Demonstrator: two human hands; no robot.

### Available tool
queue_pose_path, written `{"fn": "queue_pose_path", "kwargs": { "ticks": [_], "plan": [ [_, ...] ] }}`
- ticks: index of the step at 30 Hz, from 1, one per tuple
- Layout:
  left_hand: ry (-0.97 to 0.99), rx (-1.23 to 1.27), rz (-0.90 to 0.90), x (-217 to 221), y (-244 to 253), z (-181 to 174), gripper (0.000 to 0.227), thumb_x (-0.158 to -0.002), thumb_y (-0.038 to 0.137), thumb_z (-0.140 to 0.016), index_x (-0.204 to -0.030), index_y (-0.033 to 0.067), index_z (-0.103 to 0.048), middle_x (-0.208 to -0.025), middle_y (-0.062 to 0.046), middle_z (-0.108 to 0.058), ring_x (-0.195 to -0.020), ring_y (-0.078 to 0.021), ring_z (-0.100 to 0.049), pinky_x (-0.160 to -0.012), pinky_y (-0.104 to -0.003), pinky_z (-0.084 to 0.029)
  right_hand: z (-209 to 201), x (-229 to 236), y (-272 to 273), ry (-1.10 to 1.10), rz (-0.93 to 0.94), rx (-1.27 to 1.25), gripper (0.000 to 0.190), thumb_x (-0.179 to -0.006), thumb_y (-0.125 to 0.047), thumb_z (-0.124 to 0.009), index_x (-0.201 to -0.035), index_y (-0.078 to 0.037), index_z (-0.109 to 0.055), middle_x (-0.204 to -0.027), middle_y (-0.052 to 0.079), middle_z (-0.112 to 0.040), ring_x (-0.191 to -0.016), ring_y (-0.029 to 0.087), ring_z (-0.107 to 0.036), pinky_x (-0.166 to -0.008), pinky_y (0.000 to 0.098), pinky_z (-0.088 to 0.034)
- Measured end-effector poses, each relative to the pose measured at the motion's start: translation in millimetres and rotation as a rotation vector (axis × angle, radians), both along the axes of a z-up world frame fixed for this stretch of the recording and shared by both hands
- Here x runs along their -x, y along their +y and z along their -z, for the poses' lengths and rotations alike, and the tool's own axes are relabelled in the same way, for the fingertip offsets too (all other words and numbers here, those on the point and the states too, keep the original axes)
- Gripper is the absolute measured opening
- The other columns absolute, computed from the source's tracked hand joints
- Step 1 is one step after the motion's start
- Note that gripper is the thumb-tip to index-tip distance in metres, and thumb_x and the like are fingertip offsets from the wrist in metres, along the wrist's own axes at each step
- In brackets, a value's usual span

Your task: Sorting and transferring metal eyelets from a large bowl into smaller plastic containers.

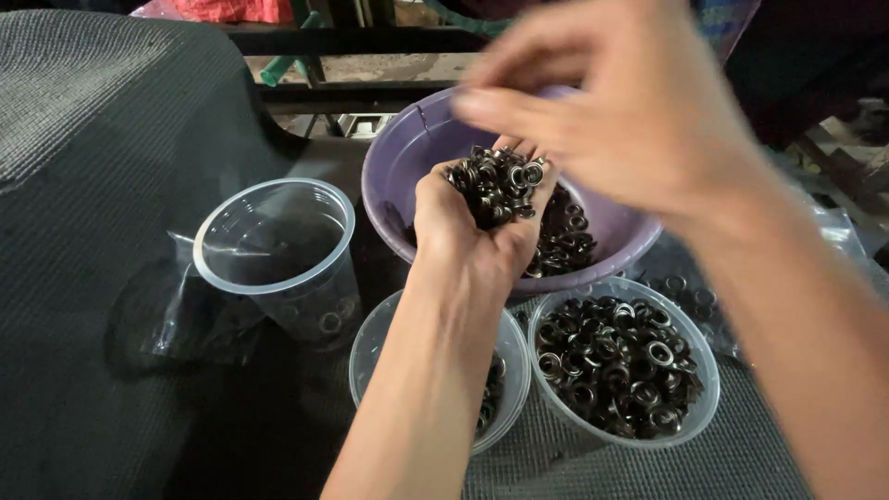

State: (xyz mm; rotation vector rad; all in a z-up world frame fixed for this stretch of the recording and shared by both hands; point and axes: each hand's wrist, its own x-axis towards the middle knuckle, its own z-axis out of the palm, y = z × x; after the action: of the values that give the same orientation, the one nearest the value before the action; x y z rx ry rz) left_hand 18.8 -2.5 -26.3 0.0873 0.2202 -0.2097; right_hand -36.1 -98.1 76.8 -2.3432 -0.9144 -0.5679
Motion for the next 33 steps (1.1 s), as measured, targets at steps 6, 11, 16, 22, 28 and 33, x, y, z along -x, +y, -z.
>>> {"fn": "queue_pose_path", "kwargs": {
  "ticks": [6, 11, 16, 22, 28, 33],
  "plan": [
    [0.035, -0.007, -0.07, 7.9, -1.6, -0.9, 0.031, -0.095, 0.021, -0.042, -0.108, 0.0129, -0.068, -0.11, -0.009, -0.073, -0.106, -0.0228, -0.07, -0.087, -0.038, -0.059, 4.9, -1.5, 59.6, 0.011, -0.324, -0.112, 0.019, -0.083, -0.026, -0.082, -0.097, -0.014, -0.081, -0.093, -0.001, -0.085, -0.08, 0.004, -0.084, -0.079, 0.0206, -0.067],
    [0.155, -0.275, 0.011, 11.9, 6.5, -5.6, 0.02, -0.095, 0.031, -0.039, -0.091, 0.015, -0.051, -0.069, -0.007, -0.054, -0.045, -0.0227, -0.057, -0.023, -0.024, -0.034, -3.2, -4.3, -1.4, 0.054, 0.072, 0.143, 0.018, -0.089, -0.013, -0.078, -0.107, -0.012, -0.078, -0.102, 0.005, -0.082, -0.086, 0.014, -0.079, -0.085, 0.031, -0.064],
    [0.135, 0.026, -0.026, 14.8, 4.4, -15.3, 0.045, -0.093, 0.018, -0.035, -0.112, -0.0054, -0.068, -0.105, -0.027, -0.071, -0.092, -0.0403, -0.072, -0.073, -0.042, -0.062, -11.5, 21.7, 1.4, 0.406, 0.419, 0.187, 0.018, -0.086, -0.022, -0.078, -0.101, -0.026, -0.086, -0.081, -0.007, -0.081, -0.049, 0.007, -0.042, -0.063, 0.023, -0.035],
    [0.164, 0.018, -0.076, 38.5, 10.3, -35.5, 0.036, -0.091, 0.013, -0.038, -0.102, -0.0044, -0.067, -0.104, -0.027, -0.071, -0.095, -0.0408, -0.072, -0.077, -0.04, -0.061, 6.5, 15.1, -6.8, 0.05, 0.122, 0.132, 0.005, -0.08, -0.018, -0.079, -0.077, -0.016, -0.082, -0.091, -0.009, -0.084, -0.083, 0.009, -0.075, -0.113, 0.0457, -0.031],
    [0.165, 0.01, -0.08, 57.4, 14.4, -45.5, 0.043, -0.091, 0.015, -0.038, -0.115, -0.0052, -0.067, -0.112, -0.033, -0.07, -0.098, -0.0445, -0.071, -0.079, -0.043, -0.062, 5.7, 34.9, -5.4, -0.012, 0.128, 0.078, 0.001, -0.082, -0.02, -0.081, -0.083, -0.019, -0.081, -0.087, -0.011, -0.082, -0.08, 0.01, -0.071, -0.11, 0.0453, -0.026],
    [0.189, -0.042, -0.106, 58.0, 11.5, -48.3, 0.039, -0.09, 0.012, -0.042, -0.112, -0.0023, -0.072, -0.098, -0.015, -0.071, -0.08, -0.0298, -0.07, -0.064, -0.033, -0.061, -3.8, 46.5, -5.5, 0.078, 0.152, 0.007, 0.009, -0.081, -0.014, -0.082, -0.09, -0.017, -0.083, -0.076, -0.005, -0.079, -0.076, 0.005, -0.071, -0.091, 0.0281, -0.053]
  ]
}}
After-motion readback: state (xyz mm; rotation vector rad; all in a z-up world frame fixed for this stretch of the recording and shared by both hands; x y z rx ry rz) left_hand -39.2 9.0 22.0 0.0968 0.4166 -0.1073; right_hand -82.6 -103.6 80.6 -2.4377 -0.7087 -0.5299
